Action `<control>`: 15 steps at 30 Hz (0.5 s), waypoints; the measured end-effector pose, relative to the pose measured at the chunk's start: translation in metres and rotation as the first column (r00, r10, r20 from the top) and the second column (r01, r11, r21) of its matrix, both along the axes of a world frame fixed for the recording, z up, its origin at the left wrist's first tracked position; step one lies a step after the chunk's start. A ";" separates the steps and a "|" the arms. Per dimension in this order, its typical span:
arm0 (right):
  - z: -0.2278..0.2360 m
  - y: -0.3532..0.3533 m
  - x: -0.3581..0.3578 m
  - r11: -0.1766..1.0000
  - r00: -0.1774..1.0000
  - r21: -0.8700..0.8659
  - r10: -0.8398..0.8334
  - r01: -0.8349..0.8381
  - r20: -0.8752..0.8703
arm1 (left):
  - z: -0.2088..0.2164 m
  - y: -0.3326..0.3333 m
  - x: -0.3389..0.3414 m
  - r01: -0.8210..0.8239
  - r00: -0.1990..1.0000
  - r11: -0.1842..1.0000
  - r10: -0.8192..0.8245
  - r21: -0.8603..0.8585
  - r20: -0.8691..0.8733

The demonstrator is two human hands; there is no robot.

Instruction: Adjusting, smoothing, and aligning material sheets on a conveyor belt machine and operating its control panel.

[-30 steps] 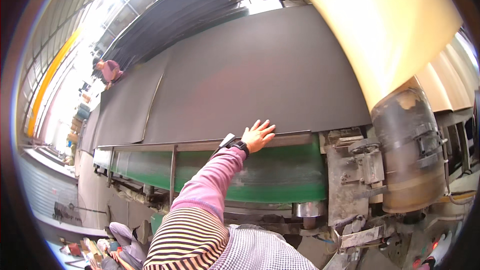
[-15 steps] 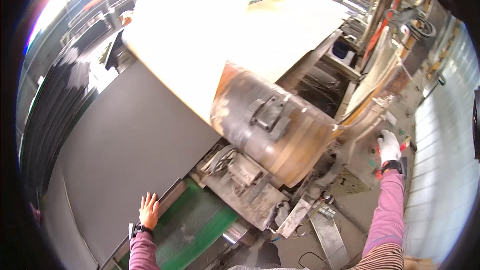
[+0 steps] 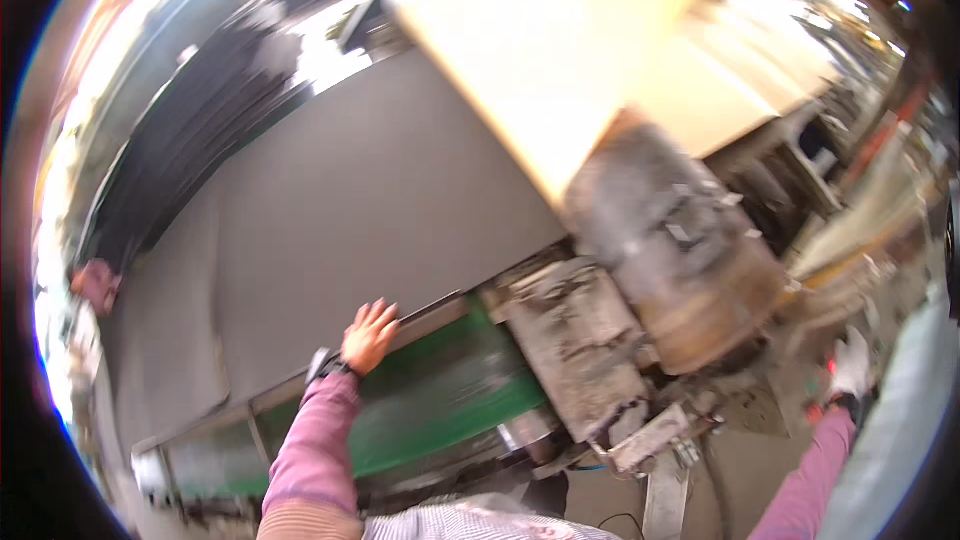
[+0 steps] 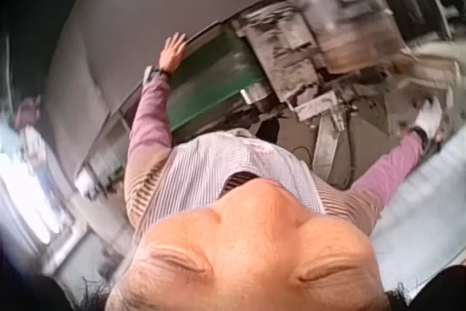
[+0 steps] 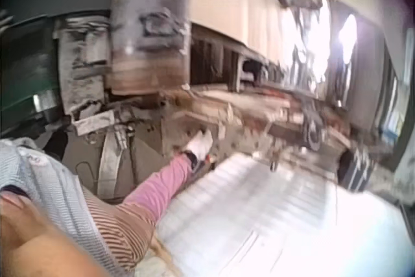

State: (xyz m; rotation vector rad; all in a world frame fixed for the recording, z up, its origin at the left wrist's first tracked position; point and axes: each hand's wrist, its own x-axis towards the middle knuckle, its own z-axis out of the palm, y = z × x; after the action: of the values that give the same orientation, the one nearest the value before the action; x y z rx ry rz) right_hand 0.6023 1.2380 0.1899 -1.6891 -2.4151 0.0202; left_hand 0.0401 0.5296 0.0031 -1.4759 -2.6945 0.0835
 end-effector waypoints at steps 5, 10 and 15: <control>-0.013 0.017 0.020 0.997 0.996 0.069 0.018 -0.024 0.083 | 0.033 0.025 0.021 -0.420 0.840 0.902 0.428 -0.100 0.334; -0.017 0.024 0.010 0.998 0.995 0.060 0.006 -0.012 0.104 | 0.036 0.019 0.023 -0.455 0.814 0.881 0.472 -0.133 0.339; -0.012 0.018 0.003 1.000 0.997 0.005 -0.004 0.004 0.083 | 0.039 0.022 0.028 -0.457 0.829 0.886 0.455 -0.075 0.325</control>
State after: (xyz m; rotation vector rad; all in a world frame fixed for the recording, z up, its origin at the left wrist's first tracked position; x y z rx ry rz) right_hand 0.6057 1.2560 0.1778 -1.7258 -2.4688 -0.0579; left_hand 0.0678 0.5516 0.0418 -0.8668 -3.2664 -0.1697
